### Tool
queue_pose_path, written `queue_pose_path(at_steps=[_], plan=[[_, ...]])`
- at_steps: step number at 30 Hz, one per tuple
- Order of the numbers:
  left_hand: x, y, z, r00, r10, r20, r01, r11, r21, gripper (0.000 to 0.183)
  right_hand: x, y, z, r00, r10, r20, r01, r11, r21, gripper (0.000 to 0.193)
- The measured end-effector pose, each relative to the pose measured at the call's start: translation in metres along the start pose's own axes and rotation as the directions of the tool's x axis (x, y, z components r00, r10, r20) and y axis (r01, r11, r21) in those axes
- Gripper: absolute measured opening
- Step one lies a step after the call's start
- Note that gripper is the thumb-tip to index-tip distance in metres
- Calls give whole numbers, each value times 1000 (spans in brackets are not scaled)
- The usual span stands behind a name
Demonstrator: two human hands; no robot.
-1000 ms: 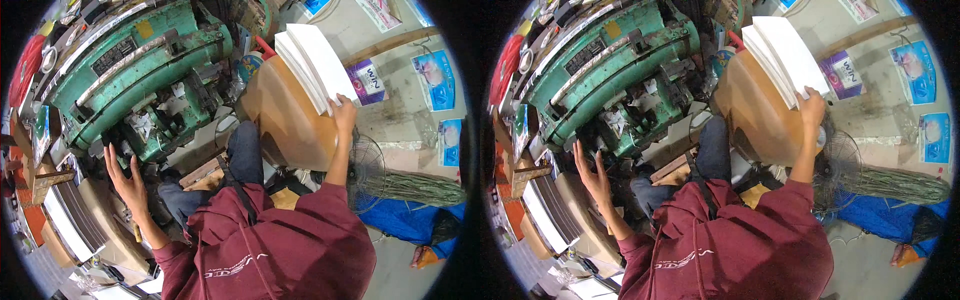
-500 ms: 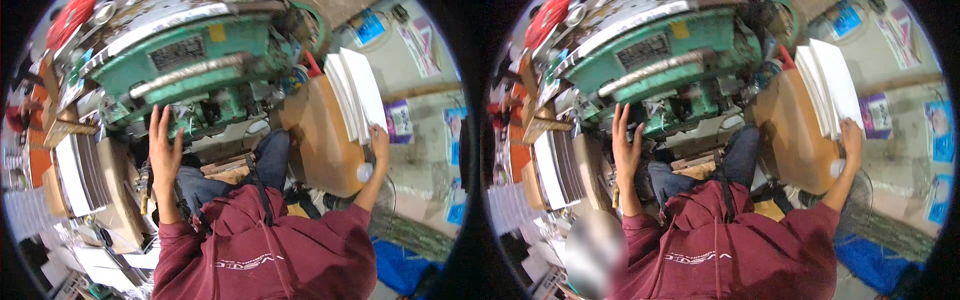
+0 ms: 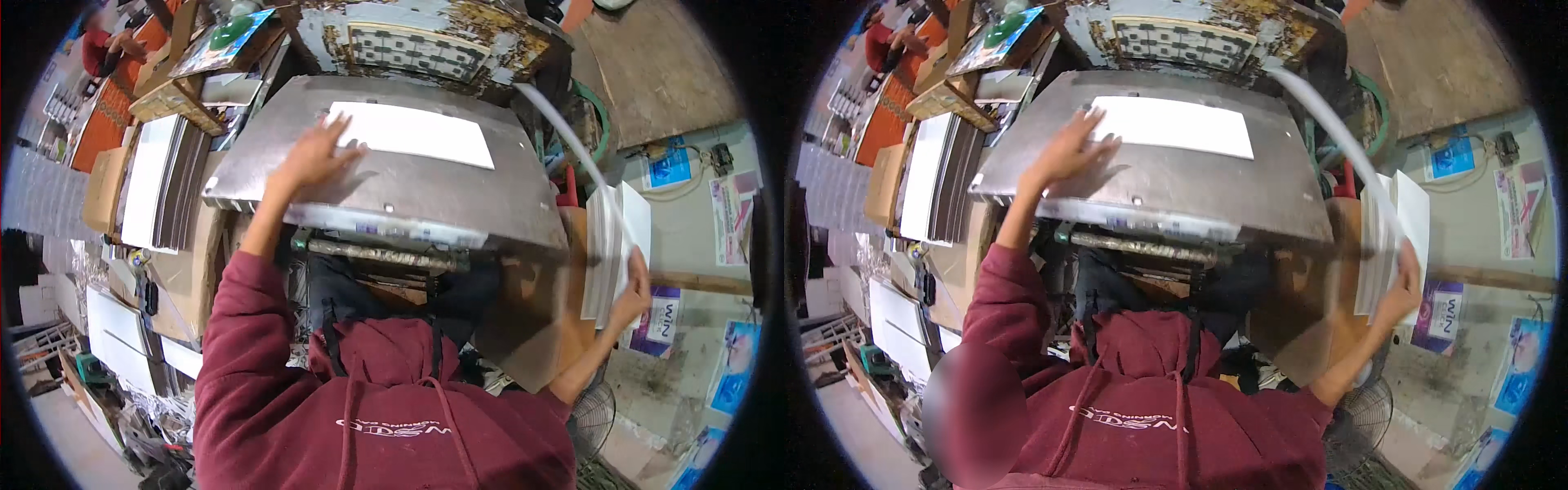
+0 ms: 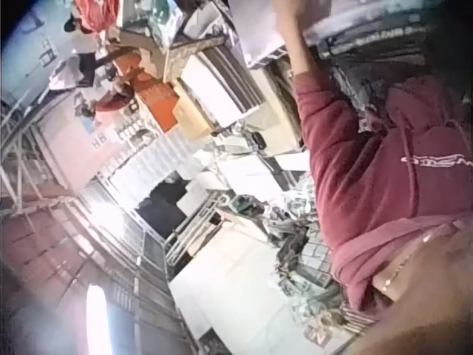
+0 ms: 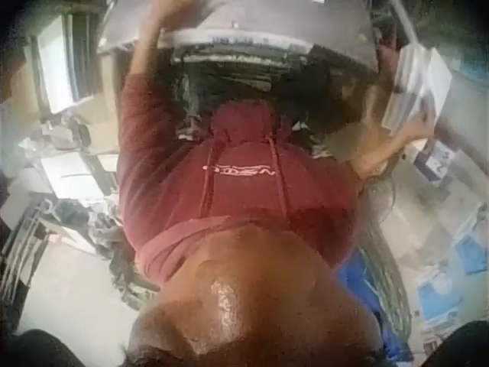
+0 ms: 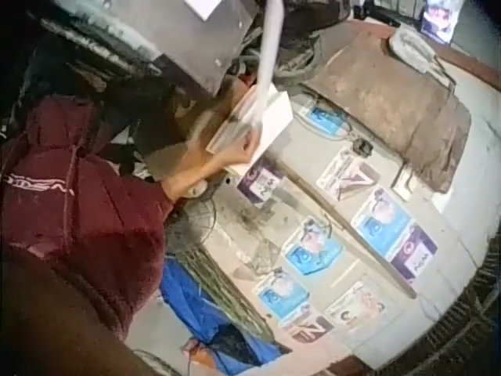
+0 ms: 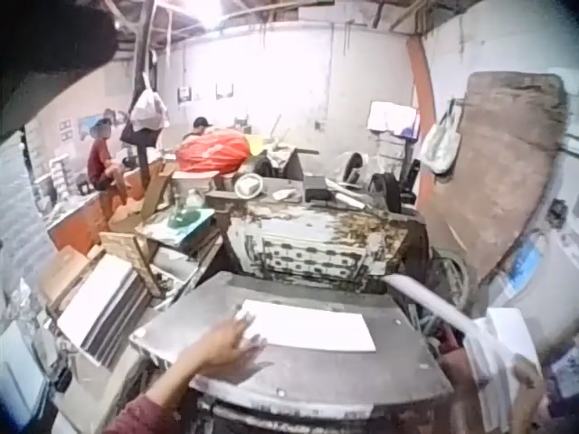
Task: Operating a platen printing press by feeding and removing paper sheets during the printing cycle.
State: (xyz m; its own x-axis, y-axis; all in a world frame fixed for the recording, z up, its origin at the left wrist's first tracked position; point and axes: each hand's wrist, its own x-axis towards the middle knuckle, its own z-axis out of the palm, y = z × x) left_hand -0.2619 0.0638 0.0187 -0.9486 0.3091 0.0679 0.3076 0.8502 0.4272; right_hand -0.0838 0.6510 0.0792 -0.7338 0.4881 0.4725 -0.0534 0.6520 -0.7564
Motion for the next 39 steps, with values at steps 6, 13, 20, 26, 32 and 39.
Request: queue_pose_path(at_steps=[6,13,20,26,32,39], plan=[[-102,33,37,980,48,192,-88,974,207,94,-20,-16,153,746,-186,639,-39,946,321,27],[-220,32,-45,974,188,-126,-163,970,181,55,11,-19,264,439,-308,844,310,934,179,36],[-271,-34,-168,713,-35,-700,477,756,448,56,81,-57,257,642,-142,754,98,990,102,56],[-294,-217,-144,625,-249,-739,744,476,469,73,74,-57,159,891,-148,429,144,989,40,40],[-326,-347,-83,603,-505,-618,757,606,243,69,23,38,21,984,111,140,39,631,-775,64],[-319,-320,-66,472,-381,-795,757,638,144,75,-56,73,-54,926,363,-103,-172,164,-971,63]])
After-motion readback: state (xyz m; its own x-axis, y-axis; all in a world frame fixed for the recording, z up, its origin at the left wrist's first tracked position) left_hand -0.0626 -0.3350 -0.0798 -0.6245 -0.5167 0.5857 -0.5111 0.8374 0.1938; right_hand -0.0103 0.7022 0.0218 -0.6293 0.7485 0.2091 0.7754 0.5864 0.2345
